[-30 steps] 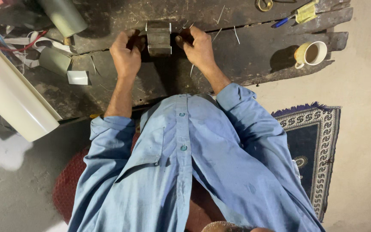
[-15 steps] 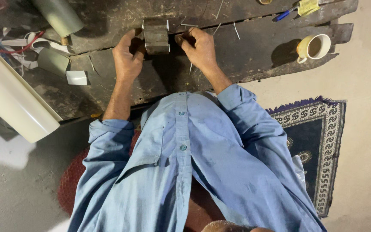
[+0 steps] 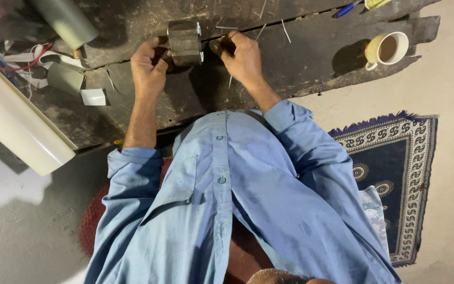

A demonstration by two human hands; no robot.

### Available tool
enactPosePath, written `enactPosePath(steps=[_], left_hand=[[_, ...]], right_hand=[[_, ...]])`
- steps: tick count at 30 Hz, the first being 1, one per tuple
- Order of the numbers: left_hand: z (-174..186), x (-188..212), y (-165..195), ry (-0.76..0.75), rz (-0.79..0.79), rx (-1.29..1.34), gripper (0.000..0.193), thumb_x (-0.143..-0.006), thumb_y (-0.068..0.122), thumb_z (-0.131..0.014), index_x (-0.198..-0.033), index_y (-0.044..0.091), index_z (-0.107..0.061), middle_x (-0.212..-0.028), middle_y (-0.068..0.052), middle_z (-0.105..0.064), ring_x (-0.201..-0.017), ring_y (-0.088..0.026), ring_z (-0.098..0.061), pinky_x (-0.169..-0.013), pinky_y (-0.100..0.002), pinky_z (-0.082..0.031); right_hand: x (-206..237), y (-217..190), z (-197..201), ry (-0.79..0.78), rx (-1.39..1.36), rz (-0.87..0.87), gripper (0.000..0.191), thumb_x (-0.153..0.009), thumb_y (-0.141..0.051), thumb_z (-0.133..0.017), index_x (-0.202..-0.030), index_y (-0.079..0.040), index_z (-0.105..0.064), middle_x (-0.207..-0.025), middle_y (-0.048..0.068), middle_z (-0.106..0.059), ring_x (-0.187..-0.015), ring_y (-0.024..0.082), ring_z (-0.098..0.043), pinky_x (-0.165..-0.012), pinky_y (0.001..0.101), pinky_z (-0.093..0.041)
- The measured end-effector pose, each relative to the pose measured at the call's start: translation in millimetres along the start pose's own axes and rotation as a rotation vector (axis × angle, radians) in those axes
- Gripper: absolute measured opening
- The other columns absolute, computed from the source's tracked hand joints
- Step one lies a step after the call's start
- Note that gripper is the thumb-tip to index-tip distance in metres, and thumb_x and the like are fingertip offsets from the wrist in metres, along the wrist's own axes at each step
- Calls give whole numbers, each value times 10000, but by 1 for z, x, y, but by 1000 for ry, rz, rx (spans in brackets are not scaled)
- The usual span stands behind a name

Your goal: The person sits at a low wooden table and winds copper wire from a spool around a cylindrical metal core. They use scissors to cut a piece of wire and then wrap it around the core, adjusting the winding by hand.

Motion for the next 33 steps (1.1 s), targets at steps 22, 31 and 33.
enactPosePath(steps=[22,31,33], left_hand=[[-10,-4,24,78,-123,-496,328,-939,-94,-694,-1251,5,-703,-1096,-147,-789,-1030,-248,-771,-890,-356,-598],[-14,-7,36,84,-293,-627,365,-801,-144,-697,-1149,-38,-726,-1043,-211,-750,-968,-368,-717,-831,-432,-566],[-12,-7,36,104,-290,-668,383,-754,-152,-644,-1119,-53,-705,-1039,-219,-738,-971,-386,-714,-834,-442,-572]], right_hand=[[-16,-5,3,49,-65,31,216,-891,-95,-844,-1001,-42,-665,-891,103,-750,-780,238,-735,-676,365,-565],[-25,-17,5,69,119,114,297,-800,-123,-881,-977,-47,-655,-915,145,-738,-826,351,-722,-684,441,-549],[-27,-18,6,43,103,106,303,-799,-131,-883,-985,-46,-660,-917,144,-744,-827,346,-727,-685,438,-553]])
Point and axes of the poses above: each hand's wrist, its own x-axis away from the middle knuckle, its own z-axis out of the back of the hand, y = z × x, the point moved 5 cm from there along -x, towards the middle knuckle
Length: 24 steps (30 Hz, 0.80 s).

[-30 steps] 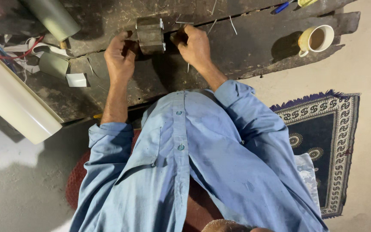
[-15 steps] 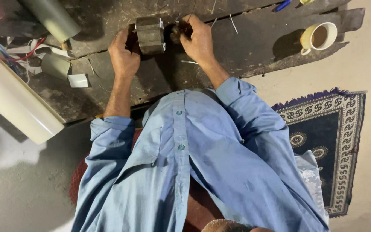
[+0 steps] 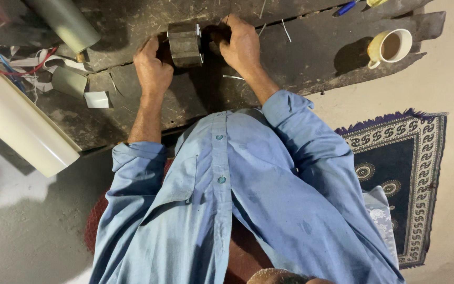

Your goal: The person sits at a low wooden table and winds copper wire from a spool around a cylindrical metal core. They use scissors to cut a piece of wire and then wrap it around the core, adjusting the winding by hand.

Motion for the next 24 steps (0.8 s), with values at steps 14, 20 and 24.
enactPosePath(steps=[14,20,24], left_hand=[[4,-3,3,-7,7,77,427,-764,-162,-593,-1164,-75,-713,-1070,-197,-726,-982,-346,-725,-859,-396,-594],[15,-6,2,21,24,58,389,-792,-155,-614,-1144,-50,-740,-1042,-184,-745,-951,-331,-746,-837,-388,-594],[20,-10,6,59,-9,109,328,-835,-134,-658,-1136,-33,-741,-1033,-174,-747,-941,-337,-743,-816,-395,-595]], right_hand=[[-9,-15,-4,13,50,15,214,-762,-39,-757,-968,-29,-698,-860,152,-753,-763,331,-741,-634,432,-571],[-12,-20,-7,-138,192,1,170,-735,-24,-767,-861,-8,-655,-826,196,-708,-782,413,-689,-652,505,-523],[-12,-34,-5,-74,153,117,190,-722,-10,-763,-882,-4,-660,-908,194,-698,-836,440,-659,-680,499,-512]])
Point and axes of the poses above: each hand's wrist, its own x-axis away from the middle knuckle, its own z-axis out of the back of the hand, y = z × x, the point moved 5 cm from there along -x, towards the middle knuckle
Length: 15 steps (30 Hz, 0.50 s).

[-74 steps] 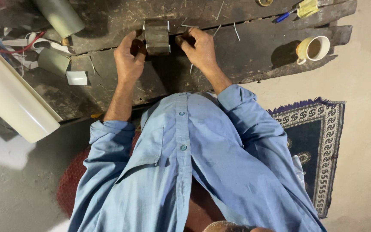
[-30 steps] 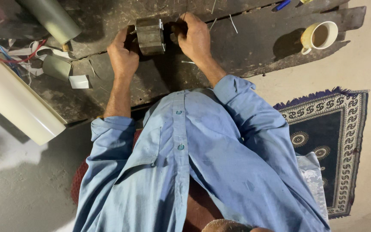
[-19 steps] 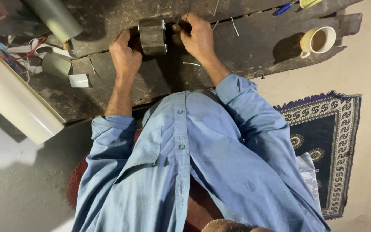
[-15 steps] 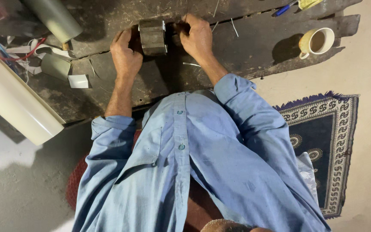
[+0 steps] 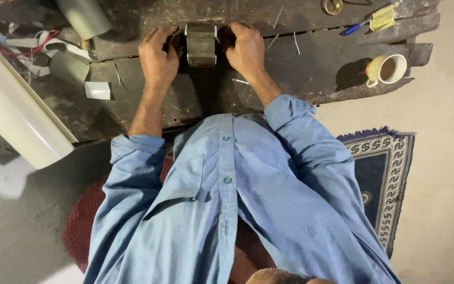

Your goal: The person sits at a low wooden table and winds copper wire from a spool around a cylindrical metal core. They use scissors to cut a piece of wire and then wrap it around the core, adjusting the winding by hand.

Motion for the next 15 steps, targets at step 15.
enactPosePath(steps=[15], left_hand=[[30,-4,-8,164,-11,-162,255,-839,0,-724,-1078,87,-703,-1019,-125,-721,-905,-362,-698,-764,-454,-574]], right_hand=[[-12,-34,-11,-77,-146,39,188,-776,73,-657,-958,32,-672,-888,199,-656,-809,383,-658,-704,416,-508]])
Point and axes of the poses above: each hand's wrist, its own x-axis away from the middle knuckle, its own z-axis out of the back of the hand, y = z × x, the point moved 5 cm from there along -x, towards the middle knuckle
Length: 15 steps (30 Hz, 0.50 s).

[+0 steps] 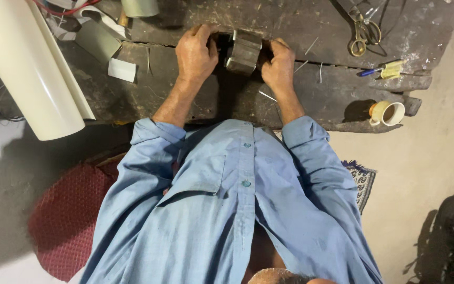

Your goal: The person sits at a low wooden table and winds copper wire from a spool around a cylindrical metal core. They use scissors to cut a piece of wire and then wrap it around the core, adjusting the winding by hand.

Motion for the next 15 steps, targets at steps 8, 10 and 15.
enactPosePath(steps=[8,10,15], left_hand=[[12,1,-15,20,50,-36,162,-865,65,-745,-1014,78,-682,-915,-104,-687,-833,-332,-673,-687,-450,-560],[15,-2,-16,47,49,-3,130,-898,66,-750,-1013,92,-695,-891,-86,-690,-831,-314,-679,-681,-438,-555],[20,-10,-16,57,-76,-35,151,-885,79,-763,-1006,70,-674,-901,-89,-685,-865,-306,-634,-735,-445,-507]], right_hand=[[3,-7,-7,79,-67,-136,261,-781,92,-624,-1020,39,-713,-915,183,-756,-841,307,-727,-775,359,-556],[3,-9,-11,59,8,-101,285,-782,94,-632,-1053,47,-707,-964,214,-748,-887,329,-737,-786,368,-551],[0,-12,-16,32,121,-92,266,-781,67,-628,-1027,22,-718,-968,231,-742,-904,372,-738,-791,395,-556]])
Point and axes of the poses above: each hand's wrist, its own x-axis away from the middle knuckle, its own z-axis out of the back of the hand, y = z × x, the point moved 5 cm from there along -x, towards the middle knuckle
